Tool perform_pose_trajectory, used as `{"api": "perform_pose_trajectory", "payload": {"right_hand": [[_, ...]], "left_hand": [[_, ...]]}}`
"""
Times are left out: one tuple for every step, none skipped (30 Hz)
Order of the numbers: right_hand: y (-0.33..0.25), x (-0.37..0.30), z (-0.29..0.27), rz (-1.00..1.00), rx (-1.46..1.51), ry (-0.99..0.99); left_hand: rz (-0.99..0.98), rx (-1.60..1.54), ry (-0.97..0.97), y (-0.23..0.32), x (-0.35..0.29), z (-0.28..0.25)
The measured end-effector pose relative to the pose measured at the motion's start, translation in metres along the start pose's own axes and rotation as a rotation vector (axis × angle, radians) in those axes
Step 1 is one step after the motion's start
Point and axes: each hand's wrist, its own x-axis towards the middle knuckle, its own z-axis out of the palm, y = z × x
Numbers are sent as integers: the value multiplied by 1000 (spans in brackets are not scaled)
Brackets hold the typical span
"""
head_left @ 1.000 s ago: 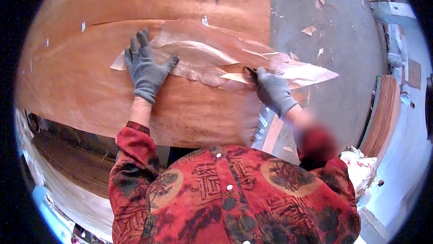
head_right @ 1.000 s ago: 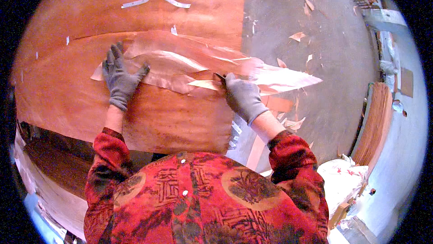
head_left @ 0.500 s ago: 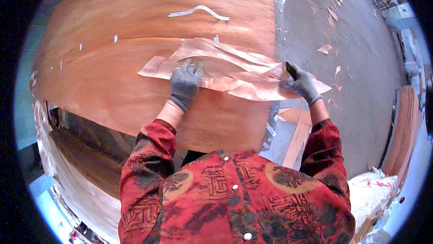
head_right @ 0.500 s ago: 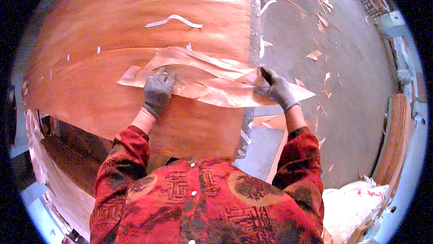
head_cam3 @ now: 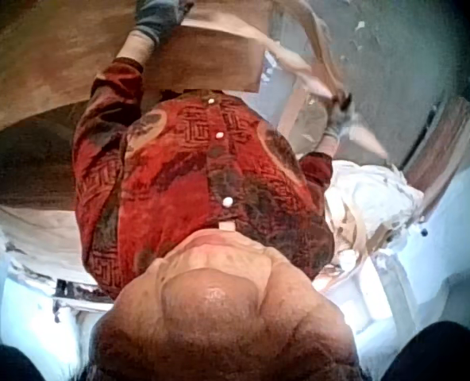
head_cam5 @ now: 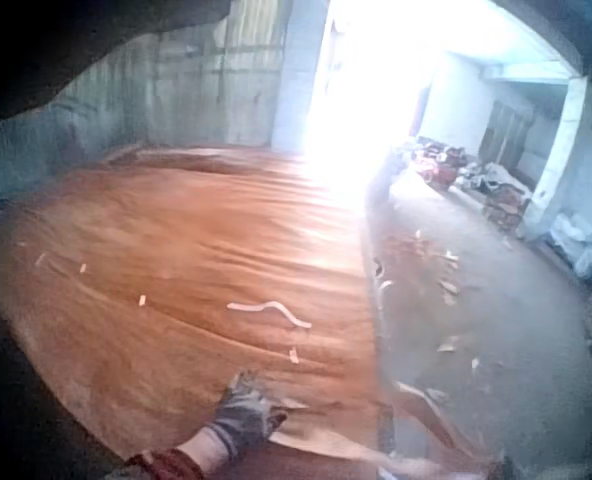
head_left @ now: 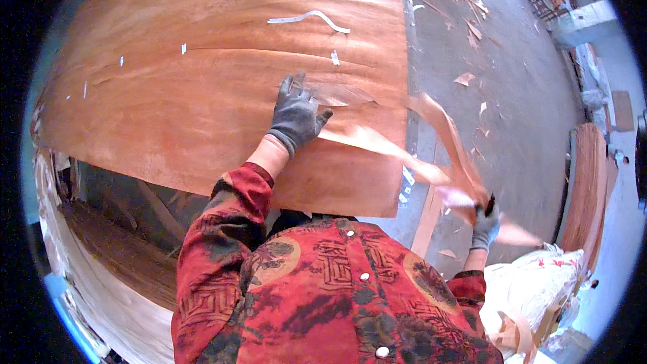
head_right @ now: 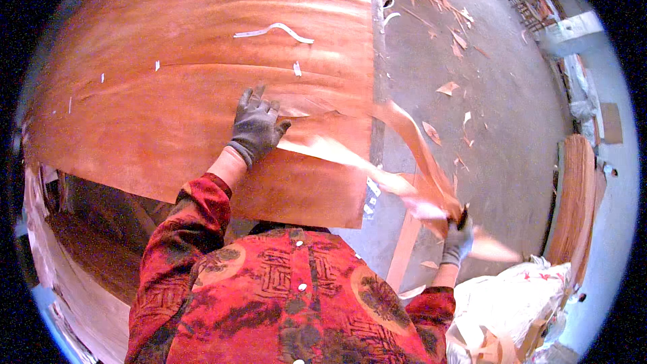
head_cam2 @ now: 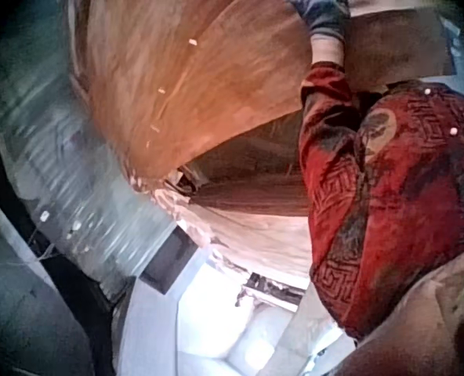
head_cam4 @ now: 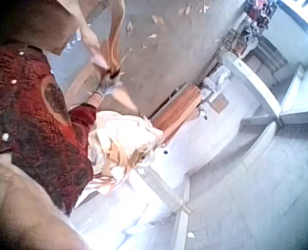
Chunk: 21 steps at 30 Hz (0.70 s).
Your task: The person applies thin wood veneer sheets to a large curved wooden surface. They smooth the veneer, use a utility knife to trim edges, and secure the sheets with small white clips. The person repeatedly lifts and adjusts the veneer to ensure proper adhesion and alignment.
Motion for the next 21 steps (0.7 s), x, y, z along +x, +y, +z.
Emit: {"api": "perform_pose_trajectory", "payload": {"right_hand": [[1, -27, -19, 208, -185, -129], [12, -56, -32, 281, -260, -160], [83, -88, -47, 339, -356, -336], [84, -104, -49, 398, -447, -480], [86, -119, -51, 457, -537, -627], [87, -132, -54, 513, -626, -775], [76, -138, -46, 420, -640, -612], [52, -134, -32, 324, -648, -452], [36, -126, -21, 144, -601, -451], [17, -114, -5, -34, -548, -447], [-54, -96, 14, -62, -273, -413], [-111, -86, 25, -216, -52, -250], [-185, -76, 26, -89, 117, -371], [-215, -67, 43, -289, 98, -316], [-255, -59, 57, -340, 253, -309], [-282, -44, 79, -552, 243, -265], [-318, -36, 95, -578, 311, -289], [-349, -28, 108, -600, 372, -309], [-370, -19, 126, -644, 377, -284], [-388, -10, 144, -696, 395, -258], [-399, -1, 160, -661, 331, -298]], "left_hand": [[-15, 47, -47, -3, -5, 4], [-15, 48, -59, -5, -7, 4], [3, 14, -61, -4, -5, 7], [7, 20, -75, -6, -6, 6], [6, 18, -108, -7, -8, 4], [26, 13, -94, -7, -9, 5], [41, 11, -80, -9, -10, 6], [58, 14, -66, -9, -10, 5], [59, 1, -54, -10, -9, 4], [62, -9, -43, -10, -9, 5], [53, 9, -44, -15, -14, 7], [71, 4, -21, -17, -15, 11], [85, 8, 1, -21, -17, 16], [104, 1, 27, -20, -17, 18], [104, -22, 16, -20, -16, 19], [120, -22, 50, -19, -16, 20], [123, -6, 79, -22, -19, 20], [130, 2, 111, -22, -21, 21], [115, -46, 129, -19, -20, 22], [120, -53, 129, -20, -19, 20], [124, -60, 128, -21, -18, 21]]}}
